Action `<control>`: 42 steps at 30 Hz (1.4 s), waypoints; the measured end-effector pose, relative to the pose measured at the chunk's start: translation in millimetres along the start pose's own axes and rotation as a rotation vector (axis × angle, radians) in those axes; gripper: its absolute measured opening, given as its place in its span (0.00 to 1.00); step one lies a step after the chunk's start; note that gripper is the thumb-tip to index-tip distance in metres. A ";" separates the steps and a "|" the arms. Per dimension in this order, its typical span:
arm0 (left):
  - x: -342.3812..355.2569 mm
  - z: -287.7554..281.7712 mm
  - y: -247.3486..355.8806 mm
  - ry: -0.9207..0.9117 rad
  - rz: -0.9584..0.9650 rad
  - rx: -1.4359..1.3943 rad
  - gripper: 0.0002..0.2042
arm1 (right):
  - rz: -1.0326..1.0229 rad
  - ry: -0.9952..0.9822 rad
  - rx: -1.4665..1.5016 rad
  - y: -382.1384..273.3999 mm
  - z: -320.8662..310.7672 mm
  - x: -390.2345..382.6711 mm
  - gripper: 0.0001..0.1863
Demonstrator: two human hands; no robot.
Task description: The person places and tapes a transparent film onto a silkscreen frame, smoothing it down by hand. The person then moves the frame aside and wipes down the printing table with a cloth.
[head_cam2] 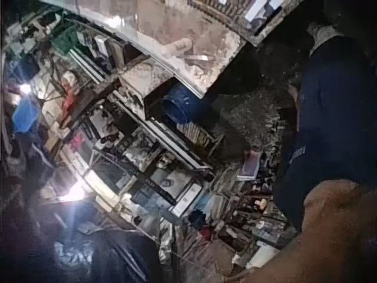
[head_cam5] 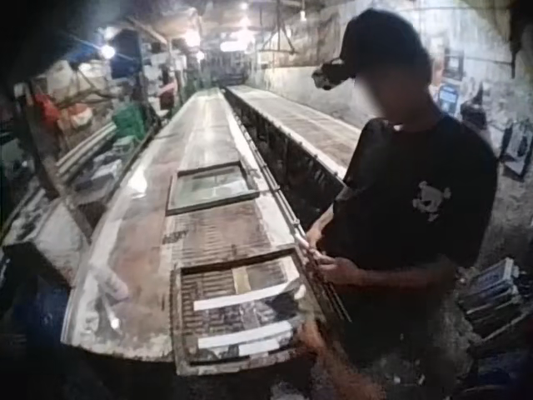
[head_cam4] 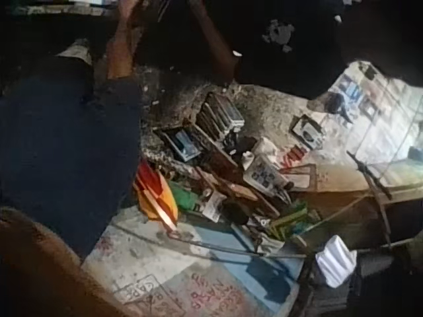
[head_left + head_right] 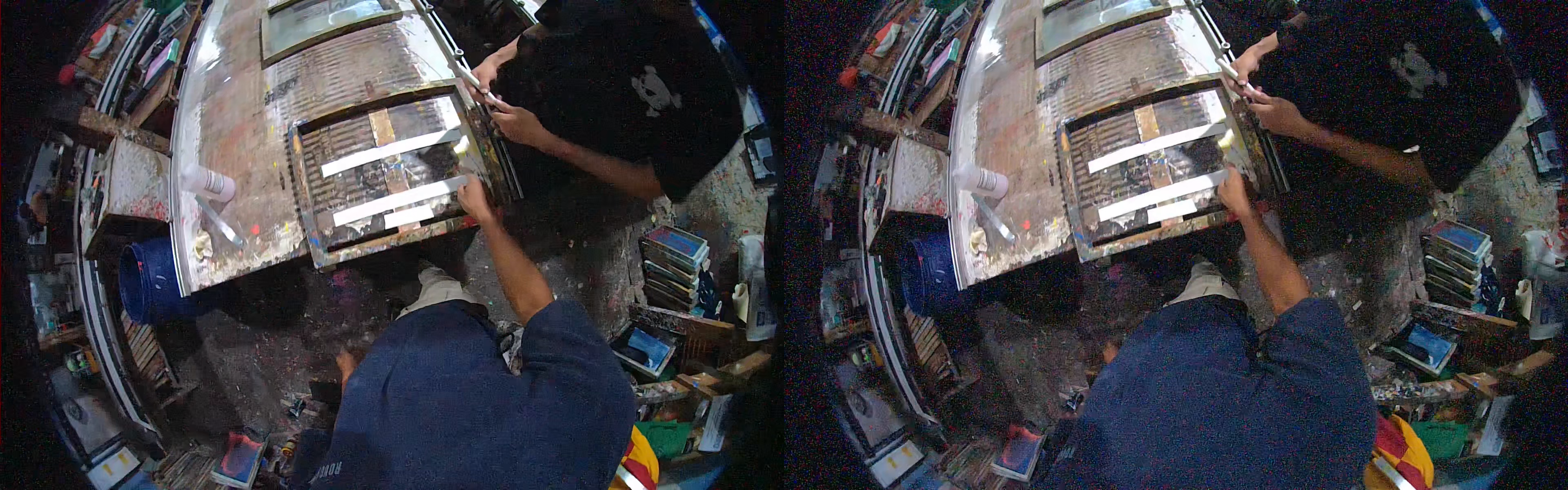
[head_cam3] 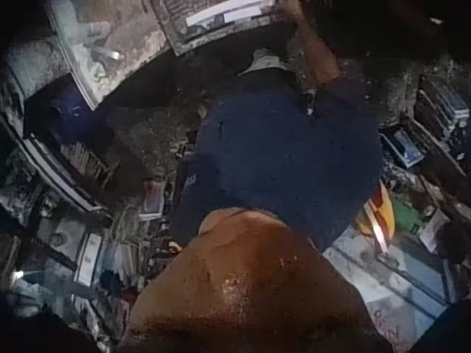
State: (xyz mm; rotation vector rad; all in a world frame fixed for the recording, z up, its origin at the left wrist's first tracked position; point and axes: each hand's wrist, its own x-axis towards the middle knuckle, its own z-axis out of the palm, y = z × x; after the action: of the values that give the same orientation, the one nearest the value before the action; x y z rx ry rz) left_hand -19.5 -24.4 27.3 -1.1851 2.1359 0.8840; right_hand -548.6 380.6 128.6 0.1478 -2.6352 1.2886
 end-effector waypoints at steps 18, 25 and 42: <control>-71.9 -29.3 178.5 -0.043 -0.007 -0.783 0.23 | 0.402 -0.457 -0.486 111.8 44.6 137.6 0.35; -86.7 -38.3 208.1 -0.058 0.055 -0.746 0.26 | 0.164 -0.163 -0.521 46.6 17.1 124.4 0.27; -62.3 -36.0 224.8 0.081 0.126 -0.284 0.28 | 0.766 -0.324 0.340 -26.7 -81.8 27.2 0.28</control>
State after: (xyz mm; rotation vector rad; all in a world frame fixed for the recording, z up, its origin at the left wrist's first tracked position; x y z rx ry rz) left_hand -191.3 70.5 158.5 -1.2499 2.2228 1.2482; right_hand -559.1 428.8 204.1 -0.7340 -2.8121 2.0906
